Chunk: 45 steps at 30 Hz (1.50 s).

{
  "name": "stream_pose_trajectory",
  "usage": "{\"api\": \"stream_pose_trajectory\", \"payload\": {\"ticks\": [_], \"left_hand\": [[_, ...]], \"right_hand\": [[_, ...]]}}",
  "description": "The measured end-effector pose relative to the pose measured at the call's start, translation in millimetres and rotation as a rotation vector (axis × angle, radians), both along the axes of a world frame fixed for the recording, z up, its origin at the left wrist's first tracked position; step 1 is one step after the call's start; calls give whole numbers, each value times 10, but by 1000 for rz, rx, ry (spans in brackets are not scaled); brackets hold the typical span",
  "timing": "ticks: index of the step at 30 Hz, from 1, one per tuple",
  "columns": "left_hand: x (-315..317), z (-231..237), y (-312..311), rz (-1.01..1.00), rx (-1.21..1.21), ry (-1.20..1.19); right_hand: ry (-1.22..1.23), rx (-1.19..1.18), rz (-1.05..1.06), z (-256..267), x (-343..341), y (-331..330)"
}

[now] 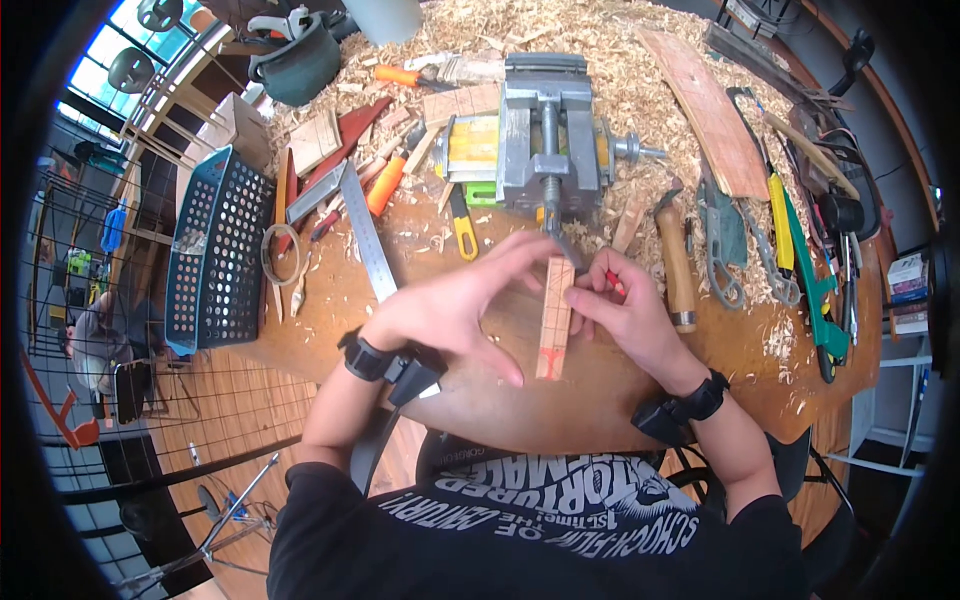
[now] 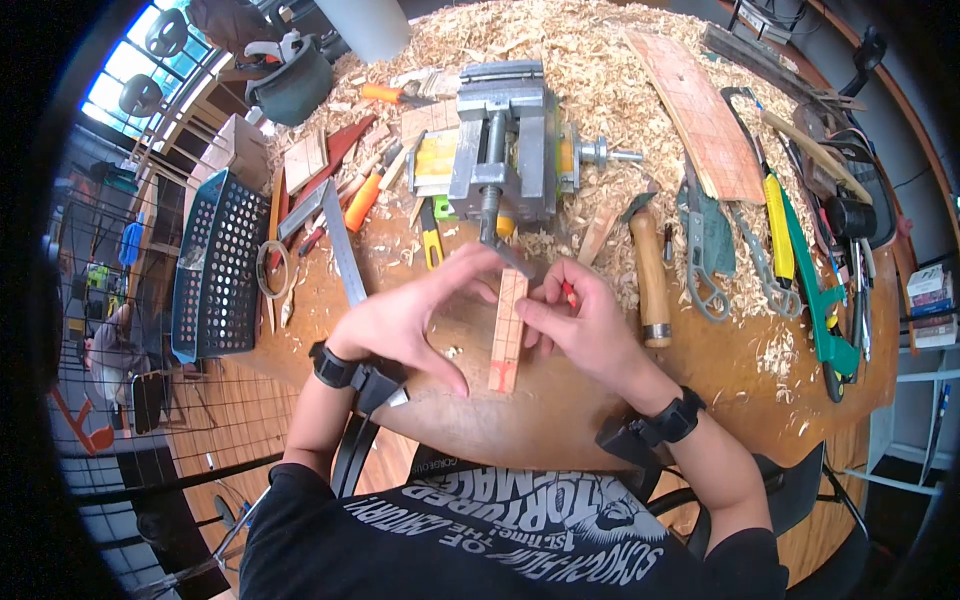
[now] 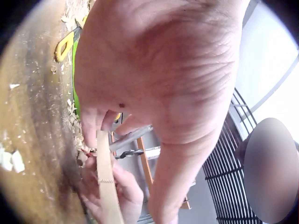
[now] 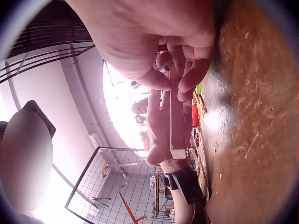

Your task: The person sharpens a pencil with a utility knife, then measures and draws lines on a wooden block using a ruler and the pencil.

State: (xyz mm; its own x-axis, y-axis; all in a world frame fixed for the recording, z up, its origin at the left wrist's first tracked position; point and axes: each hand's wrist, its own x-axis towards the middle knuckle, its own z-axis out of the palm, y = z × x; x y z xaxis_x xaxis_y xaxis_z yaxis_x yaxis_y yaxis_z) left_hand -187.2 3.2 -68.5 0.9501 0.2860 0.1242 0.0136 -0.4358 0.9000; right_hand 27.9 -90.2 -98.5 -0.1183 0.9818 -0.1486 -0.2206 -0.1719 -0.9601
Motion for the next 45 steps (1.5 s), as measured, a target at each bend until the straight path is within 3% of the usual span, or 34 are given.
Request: {"api": "stream_pose_trajectory", "payload": {"ticks": [1, 3, 4, 7, 8, 9, 11, 22, 26, 35, 39, 41, 45], "left_hand": [[1, -16, 12, 2, -12, 3], [9, -24, 47, 172, -273, 44], [46, 99, 42, 213, -176, 69], [102, 36, 148, 176, -394, 216], [126, -10, 146, 182, -222, 166], [145, -2, 161, 187, -228, 164], [187, 60, 168, 177, -368, 288], [60, -55, 175, 231, -555, 277], [31, -89, 186, 261, -534, 263], [2, 54, 193, 363, -427, 418], [-9, 47, 193, 375, -399, 408], [-2, 66, 206, 384, -386, 394], [8, 88, 205, 416, -380, 414]], "right_hand": [[-15, -8, -5, 7, 5, 0], [-39, -36, -10, 23, 1, 9], [-83, -24, 2, 20, 2, 7], [-106, 4, 16, -3, -9, -17], [-78, 35, 19, -12, -16, -12], [-80, 30, 25, -11, -15, -1], [-147, 18, 10, 5, -17, -2], [-146, 29, 35, -10, -29, -11], [-209, 51, -57, 58, -46, -19], [-238, 83, -53, 167, -6, -124], [-123, 120, -134, 163, -1, -162], [-290, 194, -62, 151, 52, -145], [-309, 31, -124, 170, 16, -116]]}}
